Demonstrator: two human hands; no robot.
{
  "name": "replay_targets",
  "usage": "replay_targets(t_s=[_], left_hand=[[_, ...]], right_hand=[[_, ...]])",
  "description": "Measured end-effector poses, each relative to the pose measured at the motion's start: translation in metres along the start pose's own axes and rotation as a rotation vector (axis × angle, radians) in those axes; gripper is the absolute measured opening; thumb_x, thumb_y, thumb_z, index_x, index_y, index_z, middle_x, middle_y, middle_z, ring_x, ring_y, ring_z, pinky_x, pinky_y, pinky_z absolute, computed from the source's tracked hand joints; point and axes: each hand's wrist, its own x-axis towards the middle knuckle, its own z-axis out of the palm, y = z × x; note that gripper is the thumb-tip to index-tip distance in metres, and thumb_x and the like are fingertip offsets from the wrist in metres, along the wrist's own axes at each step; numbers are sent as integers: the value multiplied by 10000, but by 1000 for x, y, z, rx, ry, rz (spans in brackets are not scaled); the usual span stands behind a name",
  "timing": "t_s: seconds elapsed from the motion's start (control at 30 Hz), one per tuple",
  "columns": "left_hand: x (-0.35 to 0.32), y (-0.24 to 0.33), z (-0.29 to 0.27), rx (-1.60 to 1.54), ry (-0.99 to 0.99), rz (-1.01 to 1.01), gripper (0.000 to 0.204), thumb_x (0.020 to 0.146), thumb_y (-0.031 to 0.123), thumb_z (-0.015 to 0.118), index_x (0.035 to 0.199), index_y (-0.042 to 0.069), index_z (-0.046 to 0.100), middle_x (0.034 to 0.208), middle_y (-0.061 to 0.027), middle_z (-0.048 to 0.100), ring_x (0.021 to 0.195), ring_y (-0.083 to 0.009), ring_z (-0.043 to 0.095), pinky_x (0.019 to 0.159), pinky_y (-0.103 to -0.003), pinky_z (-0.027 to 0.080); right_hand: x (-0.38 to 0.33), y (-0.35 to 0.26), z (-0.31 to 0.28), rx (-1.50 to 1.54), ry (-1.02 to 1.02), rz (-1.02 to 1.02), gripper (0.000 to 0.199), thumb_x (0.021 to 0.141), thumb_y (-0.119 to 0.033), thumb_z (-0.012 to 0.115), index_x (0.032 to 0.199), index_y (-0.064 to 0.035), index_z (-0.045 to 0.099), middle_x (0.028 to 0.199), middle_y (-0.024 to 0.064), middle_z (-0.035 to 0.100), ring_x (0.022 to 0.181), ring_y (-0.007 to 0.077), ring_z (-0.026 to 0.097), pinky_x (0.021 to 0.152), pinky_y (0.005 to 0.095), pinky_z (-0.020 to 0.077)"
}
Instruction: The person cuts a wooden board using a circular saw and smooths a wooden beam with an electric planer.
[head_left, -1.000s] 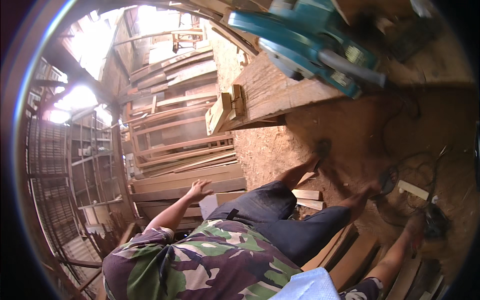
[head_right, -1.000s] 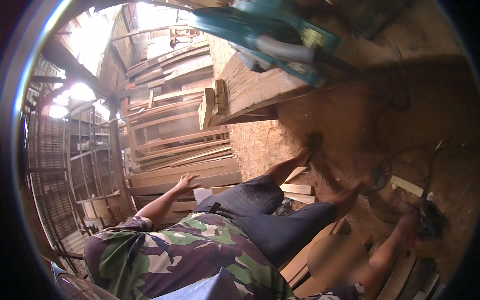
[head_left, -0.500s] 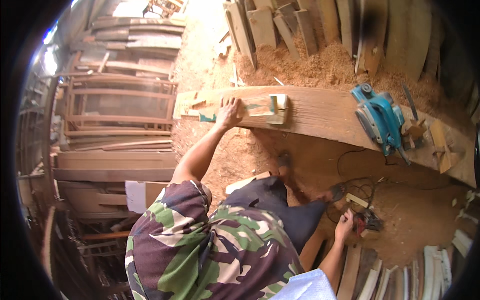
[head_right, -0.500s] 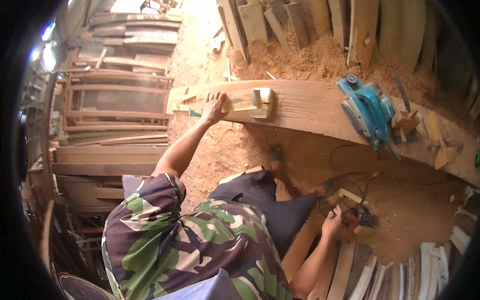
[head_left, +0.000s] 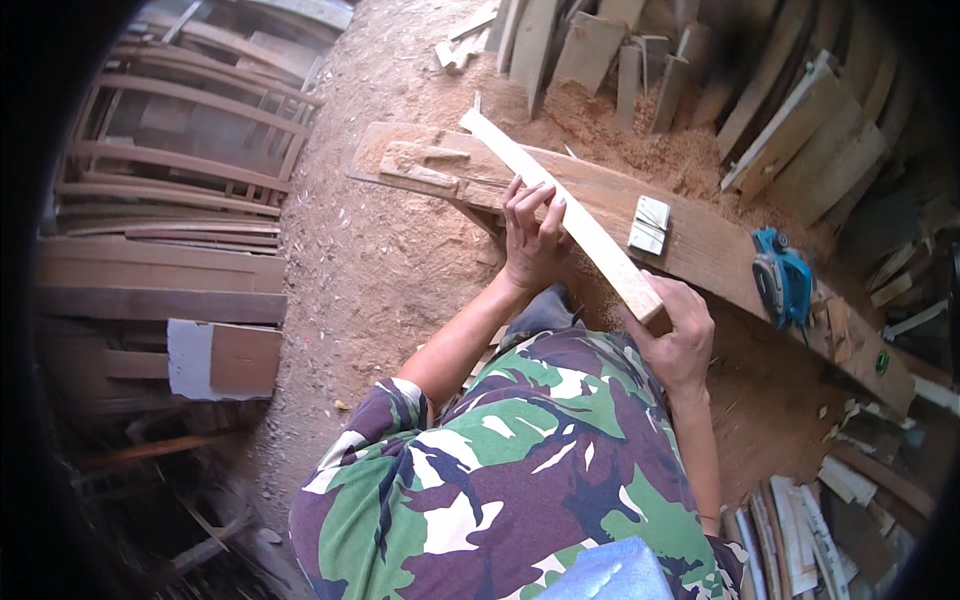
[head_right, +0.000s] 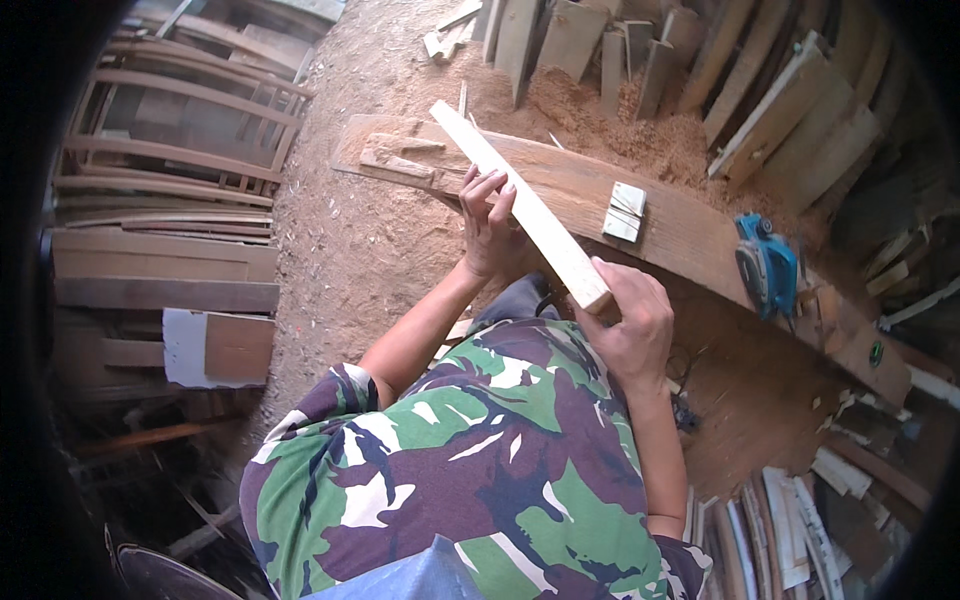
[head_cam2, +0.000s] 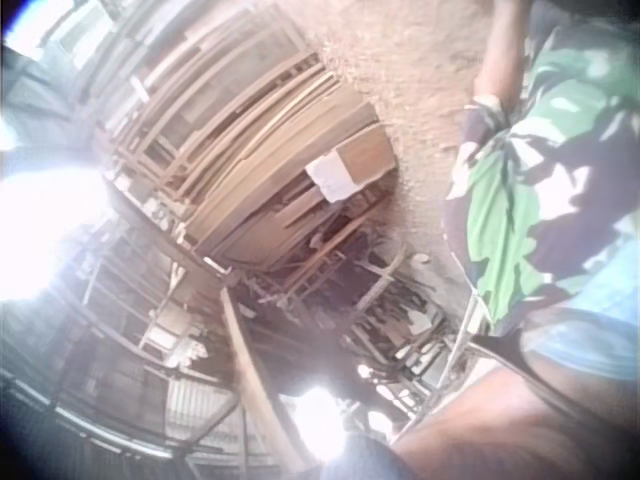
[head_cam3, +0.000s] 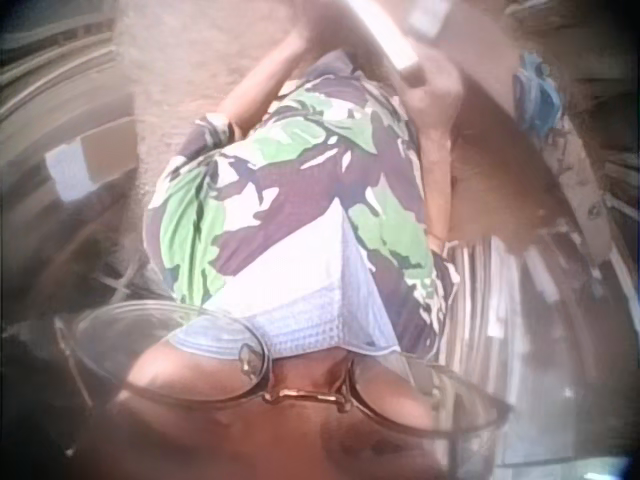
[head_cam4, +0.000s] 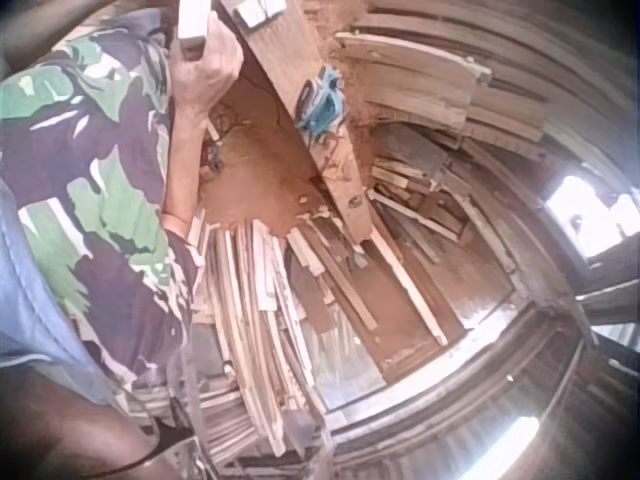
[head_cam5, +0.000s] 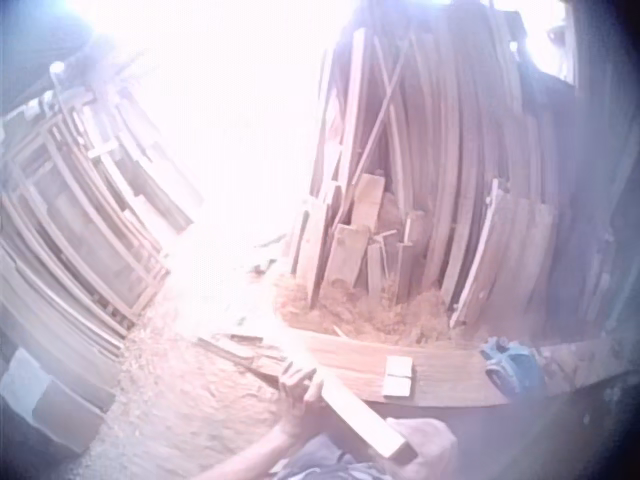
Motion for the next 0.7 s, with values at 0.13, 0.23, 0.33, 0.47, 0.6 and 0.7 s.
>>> replay_targets(t_s=[0.13, 0.23, 0.33, 0.47, 0.6, 0.7], left_hand=[[12, -23, -36, 8, 120, -3, 591, 837, 54, 766, 1352, 150, 494, 1362, -180, 506, 1287, -413, 534, 1154, -653, 409], [19, -38, -50, -9, 256, 23, 555, 851, 53, 779, 1316, 179, 502, 1362, -183, 502, 1308, -430, 532, 1134, -615, 456], [19, -53, -62, -7, 334, 73, 566, 850, 41, 796, 1294, 210, 489, 1367, -182, 499, 1323, -447, 533, 1115, -572, 493], [33, -57, -76, -49, 371, 90, 613, 830, 37, 835, 1277, 229, 462, 1372, -176, 498, 1336, -451, 533, 1097, -524, 520], [43, -63, -75, -54, 412, 147, 619, 822, 62, 867, 1260, 229, 462, 1368, -175, 499, 1354, -454, 517, 1077, -507, 539], [47, -65, -78, -11, 409, 157, 625, 823, 79, 871, 1263, 231, 455, 1368, -172, 487, 1357, -455, 514, 1076, -506, 540]], right_hand=[[9, -23, 24, 65, 81, -2, 512, 727, -133, 900, 1208, -49, 745, 1140, 143, 774, 1054, 351, 724, 985, 437, 544], [11, -26, 37, 95, 119, -45, 505, 738, -133, 901, 1211, -44, 748, 1176, 145, 776, 1082, 333, 733, 1026, 436, 531], [15, -31, 45, 154, 108, -88, 500, 751, -132, 897, 1219, -41, 748, 1185, 138, 779, 1090, 324, 737, 1043, 444, 519], [15, -29, 58, 211, 132, -125, 492, 766, -134, 891, 1228, -38, 750, 1203, 131, 778, 1102, 308, 739, 1051, 444, 512], [12, -27, 62, 261, 153, -78, 454, 769, -22, 870, 1206, 5, 748, 1137, 151, 774, 1083, 299, 722, 1047, 442, 508], [13, -26, 66, 275, 166, -60, 460, 771, -10, 877, 1212, 7, 746, 1138, 151, 771, 1091, 294, 720, 1041, 432, 511]])
